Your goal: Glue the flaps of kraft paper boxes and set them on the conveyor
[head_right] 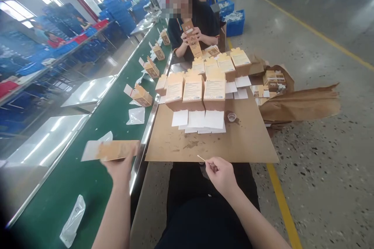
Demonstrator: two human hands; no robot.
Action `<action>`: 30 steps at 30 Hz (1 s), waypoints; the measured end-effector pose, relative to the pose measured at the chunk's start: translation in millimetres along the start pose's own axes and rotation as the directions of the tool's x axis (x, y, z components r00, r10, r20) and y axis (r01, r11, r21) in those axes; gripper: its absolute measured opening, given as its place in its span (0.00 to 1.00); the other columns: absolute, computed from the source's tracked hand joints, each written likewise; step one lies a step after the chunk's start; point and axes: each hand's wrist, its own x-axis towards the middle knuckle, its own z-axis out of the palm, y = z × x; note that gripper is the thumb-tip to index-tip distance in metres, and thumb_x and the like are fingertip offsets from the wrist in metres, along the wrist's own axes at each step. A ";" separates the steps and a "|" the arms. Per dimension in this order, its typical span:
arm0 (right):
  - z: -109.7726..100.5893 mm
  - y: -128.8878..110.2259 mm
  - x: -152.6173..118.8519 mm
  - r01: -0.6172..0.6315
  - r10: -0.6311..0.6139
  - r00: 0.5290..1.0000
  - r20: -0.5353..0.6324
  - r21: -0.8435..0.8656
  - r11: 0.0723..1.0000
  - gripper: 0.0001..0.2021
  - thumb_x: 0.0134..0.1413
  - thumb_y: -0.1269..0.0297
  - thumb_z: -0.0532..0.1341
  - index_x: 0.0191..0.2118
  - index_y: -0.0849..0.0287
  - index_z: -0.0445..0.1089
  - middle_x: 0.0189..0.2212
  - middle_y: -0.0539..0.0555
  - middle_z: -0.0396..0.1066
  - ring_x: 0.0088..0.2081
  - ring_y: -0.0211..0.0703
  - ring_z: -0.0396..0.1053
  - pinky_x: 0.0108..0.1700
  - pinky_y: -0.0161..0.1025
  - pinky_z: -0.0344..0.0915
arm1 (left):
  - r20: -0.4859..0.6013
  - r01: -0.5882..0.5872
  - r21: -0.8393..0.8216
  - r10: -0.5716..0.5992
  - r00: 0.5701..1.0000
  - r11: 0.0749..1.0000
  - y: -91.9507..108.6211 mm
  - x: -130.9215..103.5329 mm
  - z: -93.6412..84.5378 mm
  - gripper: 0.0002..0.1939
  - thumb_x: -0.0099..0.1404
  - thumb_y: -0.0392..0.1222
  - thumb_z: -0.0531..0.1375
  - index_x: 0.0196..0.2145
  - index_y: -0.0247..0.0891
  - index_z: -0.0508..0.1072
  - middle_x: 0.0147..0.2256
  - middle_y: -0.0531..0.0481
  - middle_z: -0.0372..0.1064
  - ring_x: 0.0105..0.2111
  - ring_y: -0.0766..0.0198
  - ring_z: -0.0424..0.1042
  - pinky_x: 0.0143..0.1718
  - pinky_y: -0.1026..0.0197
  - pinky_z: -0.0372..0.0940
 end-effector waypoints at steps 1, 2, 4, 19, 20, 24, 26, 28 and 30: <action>-3.2 1.5 -1.0 -0.011 0.011 1.000 -0.008 0.006 1.000 0.21 0.79 0.55 0.65 0.29 0.51 0.75 0.20 0.46 0.66 0.21 0.38 0.62 0.25 0.37 0.64 | -0.071 -0.001 -0.012 0.000 0.997 1.000 -1.4 12.2 -12.3 0.64 0.47 0.50 0.88 0.70 0.48 0.55 0.77 0.29 0.64 0.78 0.37 0.72 0.76 0.31 0.71; -5.3 2.2 -1.5 -0.019 0.019 1.000 -0.015 0.012 1.000 0.20 0.78 0.56 0.65 0.29 0.52 0.76 0.20 0.47 0.67 0.21 0.39 0.63 0.24 0.37 0.64 | -0.127 0.010 -0.010 -0.011 0.992 1.000 -3.8 22.9 -22.6 0.62 0.46 0.49 0.88 0.67 0.48 0.56 0.76 0.30 0.65 0.77 0.36 0.72 0.76 0.30 0.71; -6.7 1.6 -0.4 -0.025 0.026 1.000 -0.017 0.026 0.999 0.19 0.77 0.57 0.66 0.29 0.53 0.77 0.20 0.48 0.68 0.20 0.39 0.64 0.24 0.37 0.64 | -0.183 0.075 0.015 -0.071 0.981 0.997 -11.5 38.0 -35.9 0.56 0.43 0.46 0.88 0.59 0.47 0.59 0.69 0.34 0.72 0.73 0.35 0.76 0.74 0.26 0.72; -56.4 -7.8 7.0 -0.133 0.131 0.977 -0.168 0.000 0.991 0.19 0.69 0.48 0.72 0.28 0.52 0.84 0.19 0.52 0.75 0.18 0.45 0.70 0.21 0.39 0.70 | 0.115 -0.044 -0.219 0.070 0.991 0.975 36.2 -12.5 58.1 0.26 0.65 0.63 0.73 0.50 0.43 0.77 0.44 0.49 0.73 0.44 0.56 0.78 0.53 0.48 0.79; -56.7 -7.2 8.4 -0.143 0.141 0.975 -0.171 -0.001 0.990 0.19 0.68 0.47 0.73 0.28 0.52 0.85 0.19 0.53 0.76 0.18 0.45 0.70 0.21 0.39 0.70 | 0.269 0.046 -0.264 0.028 0.963 0.963 58.0 -7.2 84.5 0.26 0.66 0.65 0.71 0.51 0.43 0.80 0.45 0.48 0.74 0.44 0.56 0.78 0.50 0.51 0.77; -55.3 -4.4 8.0 -0.139 0.135 0.970 -0.202 -0.004 0.990 0.19 0.68 0.48 0.71 0.28 0.51 0.85 0.19 0.53 0.76 0.18 0.46 0.70 0.21 0.40 0.71 | 0.582 0.202 -0.143 -0.083 0.809 0.969 126.1 15.2 172.1 0.33 0.65 0.71 0.72 0.52 0.40 0.84 0.48 0.42 0.77 0.45 0.53 0.77 0.46 0.52 0.75; -58.1 -1.9 2.3 -0.144 0.137 0.961 -0.242 -0.013 0.989 0.19 0.69 0.47 0.71 0.28 0.50 0.85 0.19 0.53 0.75 0.18 0.47 0.69 0.21 0.42 0.70 | 0.616 0.182 -0.040 -0.119 0.778 0.982 141.0 18.6 194.0 0.32 0.63 0.70 0.75 0.50 0.41 0.85 0.54 0.37 0.78 0.54 0.46 0.79 0.53 0.49 0.76; -66.3 1.1 -4.7 -0.168 0.153 0.951 -0.269 -0.030 0.985 0.19 0.69 0.46 0.71 0.29 0.49 0.86 0.21 0.54 0.77 0.19 0.48 0.71 0.22 0.43 0.72 | 0.609 0.161 0.016 -0.137 0.781 0.987 145.3 16.7 200.8 0.27 0.64 0.66 0.77 0.49 0.43 0.86 0.61 0.34 0.78 0.65 0.40 0.76 0.63 0.46 0.74; -80.2 3.8 -8.2 -0.195 0.169 0.937 -0.307 -0.057 0.979 0.17 0.68 0.46 0.71 0.30 0.48 0.87 0.23 0.55 0.80 0.21 0.50 0.74 0.24 0.44 0.74 | 0.599 0.186 -0.013 -0.141 0.789 0.982 144.3 12.5 195.3 0.23 0.66 0.63 0.76 0.50 0.44 0.86 0.64 0.35 0.78 0.70 0.38 0.74 0.71 0.43 0.71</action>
